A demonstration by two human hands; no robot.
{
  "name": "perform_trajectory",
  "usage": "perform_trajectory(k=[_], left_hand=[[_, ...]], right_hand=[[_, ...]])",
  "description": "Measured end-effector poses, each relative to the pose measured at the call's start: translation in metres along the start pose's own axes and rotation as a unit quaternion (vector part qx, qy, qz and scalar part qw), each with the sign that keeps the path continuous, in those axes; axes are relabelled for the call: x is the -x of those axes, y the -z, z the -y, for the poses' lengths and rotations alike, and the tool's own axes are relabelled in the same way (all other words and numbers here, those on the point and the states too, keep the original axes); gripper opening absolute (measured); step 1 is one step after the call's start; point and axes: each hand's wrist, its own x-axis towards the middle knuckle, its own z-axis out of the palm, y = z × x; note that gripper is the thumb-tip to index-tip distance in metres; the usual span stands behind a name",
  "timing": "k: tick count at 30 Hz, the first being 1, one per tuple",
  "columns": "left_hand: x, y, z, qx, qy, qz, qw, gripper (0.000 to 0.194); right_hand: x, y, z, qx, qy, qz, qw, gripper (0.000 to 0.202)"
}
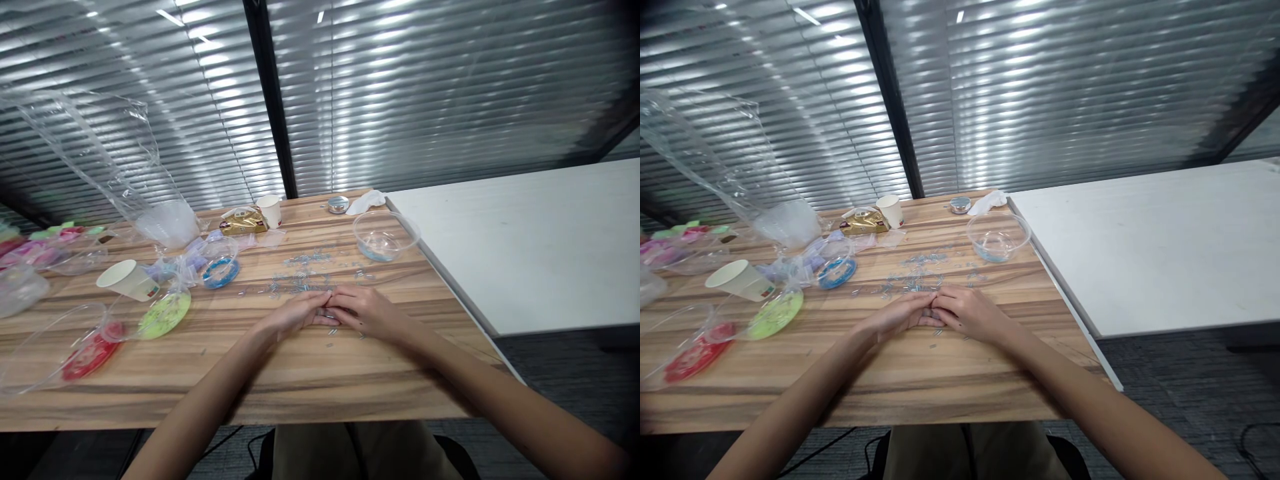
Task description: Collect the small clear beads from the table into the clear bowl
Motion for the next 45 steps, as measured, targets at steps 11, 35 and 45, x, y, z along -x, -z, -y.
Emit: perform_trajectory(k=[11, 35, 45], left_hand=[[0.0015, -0.0015, -0.0018, 0.0, -0.003, 0.008, 1.0, 0.038], [0.0016, 0.0008, 0.0003, 0.009, 0.001, -0.001, 1.0, 0.039], [0.0013, -0.0005, 0.0004, 0.012, -0.003, 0.003, 1.0, 0.037]], right_hand=[[-0.0009, 0.0013, 0.0012, -0.008, -0.007, 0.008, 1.0, 0.017], [-0.002, 0.0074, 0.0074, -0.008, -0.009, 0.025, 1.0, 0.018], [-0.002, 0.0067, 0.0062, -0.002, -0.007, 0.021, 1.0, 0.019]])
